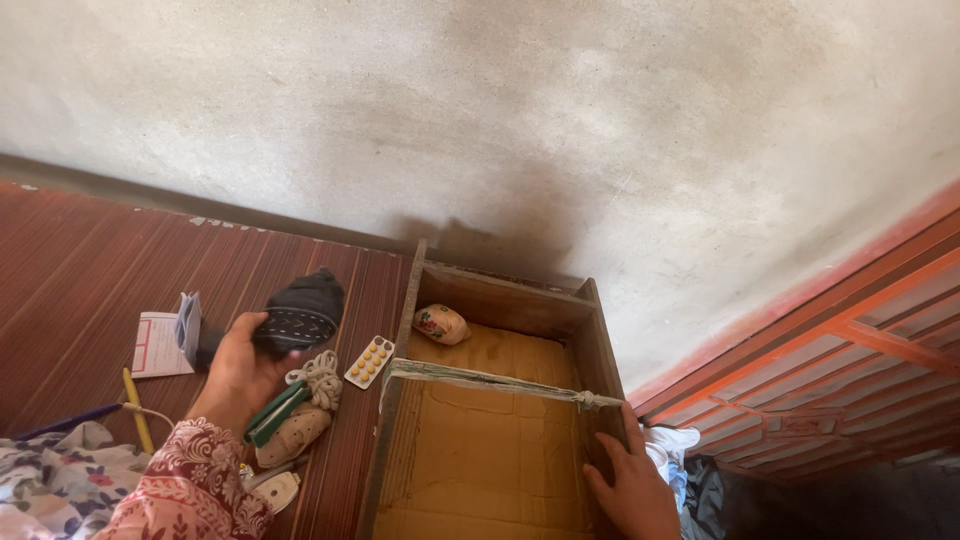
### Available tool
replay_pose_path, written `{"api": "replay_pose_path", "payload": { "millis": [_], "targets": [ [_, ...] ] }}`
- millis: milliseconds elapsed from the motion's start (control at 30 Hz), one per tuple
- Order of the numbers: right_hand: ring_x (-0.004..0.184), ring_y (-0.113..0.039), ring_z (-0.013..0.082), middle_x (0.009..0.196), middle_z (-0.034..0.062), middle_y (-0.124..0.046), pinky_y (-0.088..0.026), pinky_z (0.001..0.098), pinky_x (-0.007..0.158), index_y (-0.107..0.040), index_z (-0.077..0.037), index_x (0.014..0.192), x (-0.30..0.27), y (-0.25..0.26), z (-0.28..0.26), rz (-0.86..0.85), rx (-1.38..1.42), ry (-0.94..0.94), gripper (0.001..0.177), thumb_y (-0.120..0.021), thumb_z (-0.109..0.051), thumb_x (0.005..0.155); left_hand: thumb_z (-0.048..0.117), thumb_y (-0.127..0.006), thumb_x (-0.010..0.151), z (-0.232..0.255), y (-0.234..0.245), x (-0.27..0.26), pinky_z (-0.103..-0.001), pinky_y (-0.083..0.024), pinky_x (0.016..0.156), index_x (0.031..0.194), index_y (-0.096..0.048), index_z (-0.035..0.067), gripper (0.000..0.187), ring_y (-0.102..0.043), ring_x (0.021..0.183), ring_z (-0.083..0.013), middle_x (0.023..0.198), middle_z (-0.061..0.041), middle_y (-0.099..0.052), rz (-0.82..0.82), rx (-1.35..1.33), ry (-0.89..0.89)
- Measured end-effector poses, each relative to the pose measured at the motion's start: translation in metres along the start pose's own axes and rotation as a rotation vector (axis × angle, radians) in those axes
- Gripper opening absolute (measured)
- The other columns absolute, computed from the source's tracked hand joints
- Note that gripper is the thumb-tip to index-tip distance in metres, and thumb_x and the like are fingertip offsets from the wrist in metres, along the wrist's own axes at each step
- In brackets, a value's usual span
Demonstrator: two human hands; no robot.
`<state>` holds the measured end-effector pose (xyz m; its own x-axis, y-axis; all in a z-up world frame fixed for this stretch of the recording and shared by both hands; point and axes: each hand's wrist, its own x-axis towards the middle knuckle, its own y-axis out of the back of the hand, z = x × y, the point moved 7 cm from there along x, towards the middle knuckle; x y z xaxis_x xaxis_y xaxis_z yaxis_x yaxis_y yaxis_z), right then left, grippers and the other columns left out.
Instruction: The person places various small items into a wooden drawer on a table. They handle a cloth, a small pouch, a black pouch, a stapler, a phone, a charger, pens, and a pill blister pack, arranging them inside the drawer.
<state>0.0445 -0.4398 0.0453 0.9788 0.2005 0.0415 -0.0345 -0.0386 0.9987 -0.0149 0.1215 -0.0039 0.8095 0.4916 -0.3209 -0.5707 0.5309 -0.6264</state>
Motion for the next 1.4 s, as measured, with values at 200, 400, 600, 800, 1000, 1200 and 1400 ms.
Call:
{"api": "replay_pose_path", "payload": {
  "millis": [200, 400, 600, 800, 1000, 1200, 1400],
  "targets": [
    [0.14, -0.05, 0.0221, 0.176, -0.0058, -0.007, -0.057, 0.0357, 0.095, -0.064, -0.021, 0.129, -0.002, 0.003, -0.002, 0.015, 0.026, 0.01, 0.055, -0.073, -0.043, 0.079, 0.032, -0.044, 0.106, -0.017, -0.038, -0.011, -0.014, -0.046, 0.042, 0.128, -0.053, 0.007, 0.035, -0.061, 0.07, -0.0088, 0.102, -0.008, -0.064, -0.12, -0.153, 0.218],
    [0.145, -0.044, 0.0223, 0.176, -0.0066, -0.007, -0.054, 0.0368, 0.1, -0.064, -0.022, 0.129, -0.001, 0.001, -0.001, 0.003, 0.024, 0.005, 0.053, -0.072, -0.043, 0.081, 0.031, -0.056, 0.102, -0.01, -0.082, -0.03, -0.016, -0.058, 0.051, 0.129, -0.059, 0.007, 0.037, -0.065, 0.073, -0.0109, 0.107, -0.011, -0.066, -0.27, -0.084, 0.19],
    [0.134, -0.056, 0.0234, 0.176, -0.0074, -0.008, -0.057, 0.0367, 0.093, -0.064, -0.019, 0.127, -0.003, 0.006, -0.005, 0.016, 0.041, 0.007, 0.053, -0.073, -0.042, 0.08, -0.009, -0.058, 0.089, 0.002, -0.122, -0.069, -0.039, -0.053, 0.095, 0.115, -0.064, 0.006, 0.031, -0.064, 0.106, -0.0257, 0.115, -0.013, -0.068, -0.36, 0.341, 0.059],
    [0.14, -0.051, 0.0222, 0.176, -0.0054, -0.007, -0.056, 0.0368, 0.095, -0.064, -0.019, 0.128, -0.004, 0.01, -0.009, 0.002, 0.025, -0.001, 0.052, -0.073, -0.041, 0.081, -0.006, -0.076, 0.073, -0.001, -0.156, -0.094, -0.04, -0.05, 0.112, 0.088, -0.066, 0.019, 0.031, -0.058, 0.128, -0.0248, 0.137, 0.001, -0.056, -0.584, 0.987, -0.746],
    [0.13, -0.058, 0.024, 0.175, -0.0065, -0.009, -0.057, 0.0375, 0.092, -0.063, -0.019, 0.128, -0.003, 0.004, -0.004, 0.019, 0.029, 0.009, 0.053, -0.072, -0.042, 0.081, 0.0, -0.072, 0.078, 0.004, -0.188, -0.121, -0.032, -0.057, 0.091, 0.112, -0.067, 0.016, 0.038, -0.069, 0.107, -0.0201, 0.128, 0.002, -0.064, -0.614, 1.146, -0.865],
    [0.121, -0.064, 0.0245, 0.175, -0.0066, -0.011, -0.059, 0.0381, 0.086, -0.063, -0.018, 0.128, -0.007, 0.01, -0.008, 0.029, 0.051, 0.004, 0.054, -0.073, -0.041, 0.08, 0.013, -0.068, 0.081, -0.01, -0.224, -0.081, -0.036, -0.053, 0.088, 0.12, -0.067, 0.016, 0.039, -0.067, 0.101, -0.0237, 0.119, -0.002, -0.067, -0.492, 1.243, -0.782],
    [0.121, -0.064, 0.0233, 0.175, -0.0082, -0.008, -0.059, 0.0379, 0.09, -0.062, -0.02, 0.131, -0.006, 0.012, -0.009, -0.022, 0.044, -0.03, 0.054, -0.072, -0.041, 0.082, 0.014, -0.066, 0.083, -0.068, -0.268, -0.056, -0.04, -0.051, 0.093, 0.121, -0.066, 0.017, 0.038, -0.063, 0.111, -0.0269, 0.122, -0.004, -0.065, -0.702, 1.547, -0.848]
  ]
}}
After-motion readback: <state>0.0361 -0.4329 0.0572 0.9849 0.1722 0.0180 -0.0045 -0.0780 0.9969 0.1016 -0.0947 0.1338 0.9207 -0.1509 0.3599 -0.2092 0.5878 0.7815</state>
